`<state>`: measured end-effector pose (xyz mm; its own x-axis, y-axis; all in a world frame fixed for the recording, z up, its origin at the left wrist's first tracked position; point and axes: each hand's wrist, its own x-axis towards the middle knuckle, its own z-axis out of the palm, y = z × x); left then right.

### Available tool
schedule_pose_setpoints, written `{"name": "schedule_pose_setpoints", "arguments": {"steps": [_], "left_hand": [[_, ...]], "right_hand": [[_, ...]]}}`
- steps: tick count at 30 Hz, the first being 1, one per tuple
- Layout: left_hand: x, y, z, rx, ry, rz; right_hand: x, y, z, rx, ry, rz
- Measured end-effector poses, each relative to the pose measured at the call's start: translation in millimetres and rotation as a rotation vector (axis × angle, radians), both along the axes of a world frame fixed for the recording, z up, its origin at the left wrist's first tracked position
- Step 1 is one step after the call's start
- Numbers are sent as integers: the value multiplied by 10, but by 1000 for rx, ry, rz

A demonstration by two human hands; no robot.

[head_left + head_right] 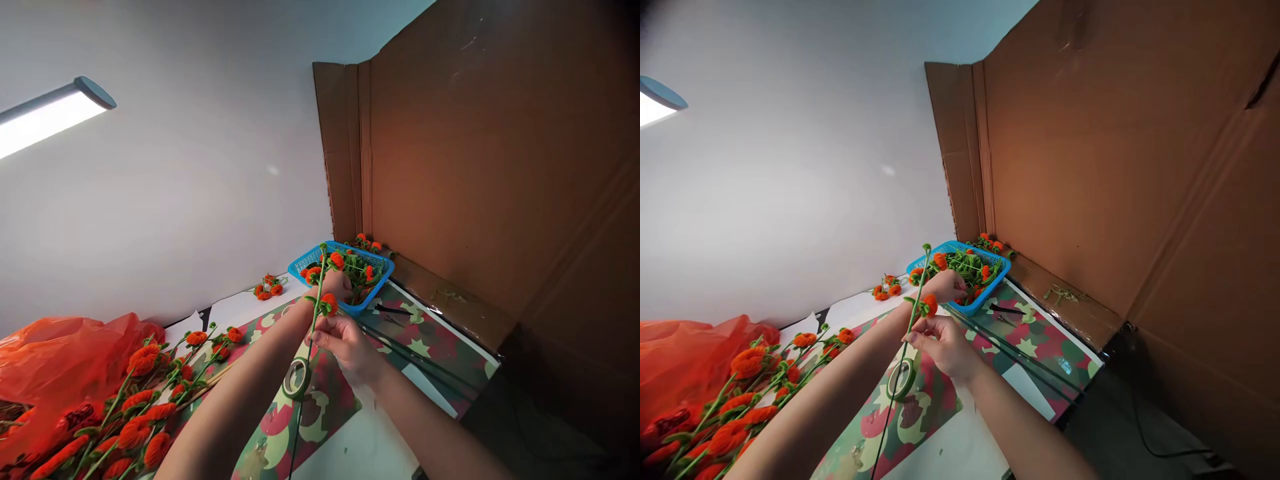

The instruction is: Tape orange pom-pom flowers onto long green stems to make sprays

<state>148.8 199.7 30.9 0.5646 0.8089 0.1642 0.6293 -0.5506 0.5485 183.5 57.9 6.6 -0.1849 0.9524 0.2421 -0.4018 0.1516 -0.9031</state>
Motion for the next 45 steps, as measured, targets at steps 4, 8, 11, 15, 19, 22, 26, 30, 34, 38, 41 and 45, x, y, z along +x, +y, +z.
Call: {"name": "schedule_pose_setpoints", "arguments": {"steps": [4,8,11,15,19,22,26,30,34,38,41,45], "left_hand": [[-309,-202,2,-21,-278,125],[-881,-740,-25,-35,-507,285],[-1243,-1179,-49,-186,-857,436],[-1477,-1478,-79,-331,-1071,537],[-1526,-1500,-106,-380,-1185,546],[-1517,-1505,-105,-379,-1201,546],[-1505,-1557,-87,-348,-1180,542],[-1514,-1584,-86,-330,-1141,536],[-1526,-1547,-103,-358,-1142,546],[-1538,-1516,-111,-384,-1145,540],[-1541,-1539,-100,-350,-1099,524],[-1521,-1606,-99,-288,-1054,526]], "right_hand": [[16,-11,-1,7,-3,-21],[-65,3,-43,20,-32,-19],[-204,49,-68,-4,-80,-17],[-406,121,-18,36,-190,12],[-523,161,81,94,-266,37],[-557,172,119,95,-276,27],[-561,185,126,95,-309,-35],[-544,186,138,90,-370,-68],[-535,179,139,132,-444,-127],[-532,177,130,175,-490,-146],[-525,175,130,190,-504,-143],[-514,165,144,230,-522,-174]]}}
